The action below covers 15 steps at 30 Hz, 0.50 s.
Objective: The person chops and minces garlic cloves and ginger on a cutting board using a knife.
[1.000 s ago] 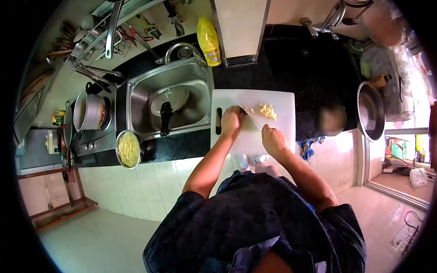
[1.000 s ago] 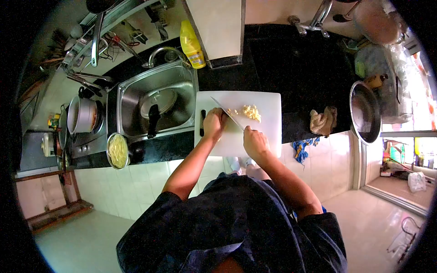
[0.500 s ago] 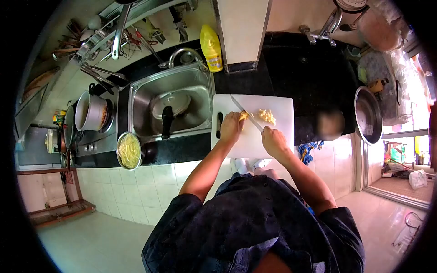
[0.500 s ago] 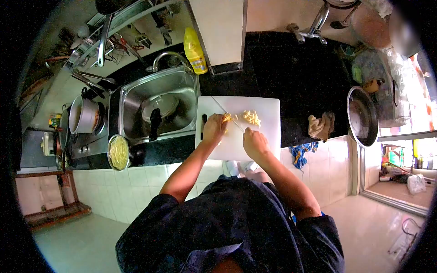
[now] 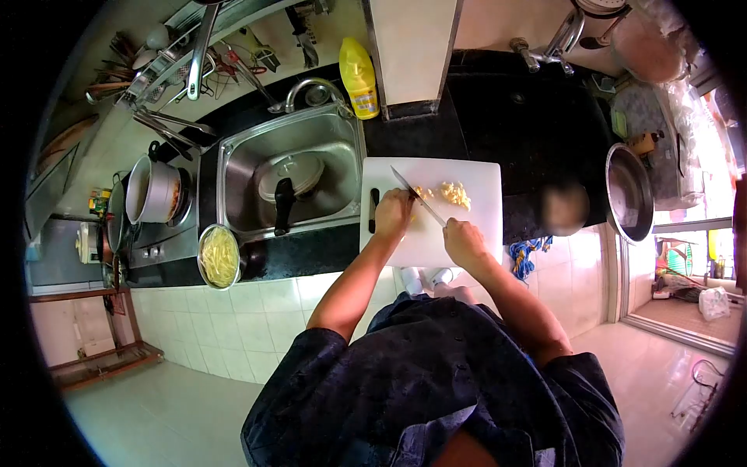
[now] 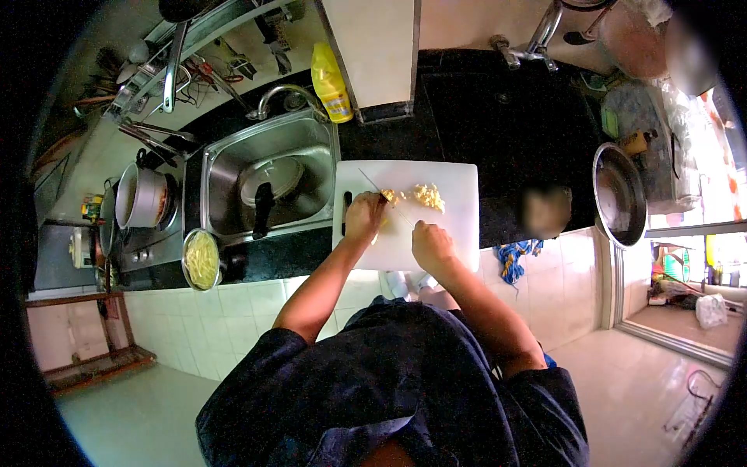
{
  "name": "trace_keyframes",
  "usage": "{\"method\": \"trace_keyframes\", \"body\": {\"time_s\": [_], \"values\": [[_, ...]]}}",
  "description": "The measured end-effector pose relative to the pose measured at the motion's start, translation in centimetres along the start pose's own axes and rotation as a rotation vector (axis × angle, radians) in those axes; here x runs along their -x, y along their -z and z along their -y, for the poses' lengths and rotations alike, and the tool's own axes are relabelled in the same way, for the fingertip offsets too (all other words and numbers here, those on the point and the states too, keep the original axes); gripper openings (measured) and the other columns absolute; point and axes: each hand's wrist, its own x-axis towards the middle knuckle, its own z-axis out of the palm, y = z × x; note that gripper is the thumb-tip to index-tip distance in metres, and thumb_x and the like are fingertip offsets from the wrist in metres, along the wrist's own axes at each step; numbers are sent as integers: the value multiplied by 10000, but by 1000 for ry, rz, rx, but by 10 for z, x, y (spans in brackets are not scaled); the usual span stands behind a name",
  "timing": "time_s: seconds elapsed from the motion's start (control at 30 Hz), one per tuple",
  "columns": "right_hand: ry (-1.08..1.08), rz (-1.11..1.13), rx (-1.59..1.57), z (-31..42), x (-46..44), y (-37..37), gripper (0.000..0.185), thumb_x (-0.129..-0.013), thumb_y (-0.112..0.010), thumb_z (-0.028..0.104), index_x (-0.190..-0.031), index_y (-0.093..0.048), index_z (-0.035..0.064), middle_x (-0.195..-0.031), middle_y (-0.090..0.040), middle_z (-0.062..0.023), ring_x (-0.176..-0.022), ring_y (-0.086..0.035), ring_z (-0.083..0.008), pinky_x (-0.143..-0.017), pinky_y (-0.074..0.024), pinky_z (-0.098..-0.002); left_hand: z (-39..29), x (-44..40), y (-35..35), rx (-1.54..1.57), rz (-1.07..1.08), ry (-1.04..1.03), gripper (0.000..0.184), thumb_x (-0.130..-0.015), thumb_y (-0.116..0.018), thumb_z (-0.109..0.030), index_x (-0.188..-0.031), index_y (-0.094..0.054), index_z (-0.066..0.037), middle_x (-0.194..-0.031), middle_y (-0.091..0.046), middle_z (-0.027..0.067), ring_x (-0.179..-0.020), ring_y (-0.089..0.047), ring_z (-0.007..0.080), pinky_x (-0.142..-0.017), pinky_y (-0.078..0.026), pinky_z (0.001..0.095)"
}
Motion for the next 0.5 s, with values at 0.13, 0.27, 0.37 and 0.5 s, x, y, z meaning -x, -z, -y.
{"method": "trace_keyframes", "body": {"time_s": [0.13,0.27,0.37,0.5], "values": [[36,14,3,1,-22,-13,267,-956,-497,180,-949,-668,-24,-942,-698,-291,-887,-695,-457,-794,-547,-539,0,1,3,6,51,35,174,-945,-585,-195,-900,-669,-49,-915,-675,178,-895,-651,359,-767,-536,463],[58,-5,8,3,-15,5,256,-948,-495,161,-944,-674,-22,-933,-700,-288,-874,-695,-457,-791,-549,-538,2,1,0,-4,-16,7,157,-938,-594,-175,-895,-660,-39,-887,-666,173,-872,-645,374,-770,-525,476],[26,1,-17,9,-2,5,259,-946,-494,159,-950,-681,-20,-928,-703,-283,-864,-696,-455,-789,-551,-535,0,5,4,-34,19,12,159,-939,-591,-158,-877,-650,-23,-861,-649,178,-849,-636,375,-773,-522,478],[28,35,19,8,-25,-12,269,-952,-499,175,-969,-686,-17,-936,-706,-280,-860,-700,-448,-788,-554,-534,2,6,-5,-46,-46,-18,134,-920,-608,-138,-863,-646,-23,-829,-649,167,-826,-638,370,-754,-521,479]]}}
